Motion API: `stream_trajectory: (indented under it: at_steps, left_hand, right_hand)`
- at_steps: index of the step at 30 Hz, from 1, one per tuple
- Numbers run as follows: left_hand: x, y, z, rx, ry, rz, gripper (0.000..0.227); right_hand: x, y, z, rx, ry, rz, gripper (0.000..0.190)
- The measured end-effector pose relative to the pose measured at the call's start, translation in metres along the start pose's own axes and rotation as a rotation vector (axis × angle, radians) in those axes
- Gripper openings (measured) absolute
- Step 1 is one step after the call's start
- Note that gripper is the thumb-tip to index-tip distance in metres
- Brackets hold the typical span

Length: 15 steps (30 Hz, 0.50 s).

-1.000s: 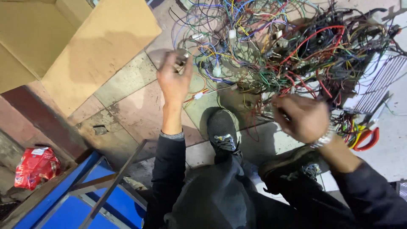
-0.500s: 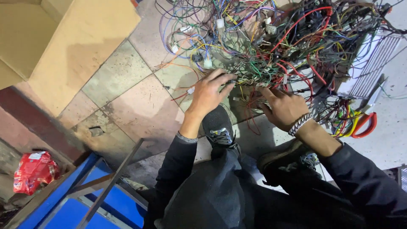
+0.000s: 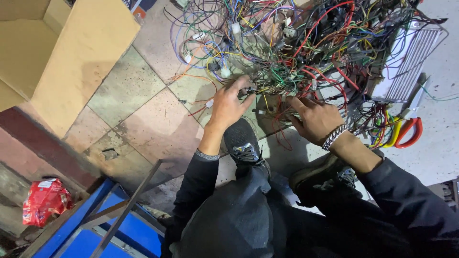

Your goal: The person sorts through a tangled pile of multicolored wires on the floor, using shears to cut individual wires and connectors. They occasionally place cut pieces into a cardboard box and continue trimming the bundle.

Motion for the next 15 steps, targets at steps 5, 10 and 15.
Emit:
stream_trajectory:
  at_steps: [5, 10, 15]
  left_hand:
    - [-0.01, -0.008, 0.016, 0.028, 0.078, 0.016, 0.054]
    - [-0.017, -0.016, 0.021, -0.306, -0.055, -0.173, 0.056]
    - [-0.03, -0.021, 0.031, -0.814, -0.134, -0.464, 0.053]
  right_hand:
    - [-0.001, 0.002, 0.004, 0.029, -0.02, 0.0, 0.05]
    - [-0.003, 0.001, -0.002, 0.068, 0.015, -0.015, 0.053]
    - [-0.004, 0.001, -0.007, 0.067, 0.059, -0.023, 0.051]
Point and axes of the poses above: each hand's wrist, its own x-axis towards the middle knuckle, its own z-axis out of the palm, y = z × x, the point moved 7 cm from there along x, towards the middle knuckle
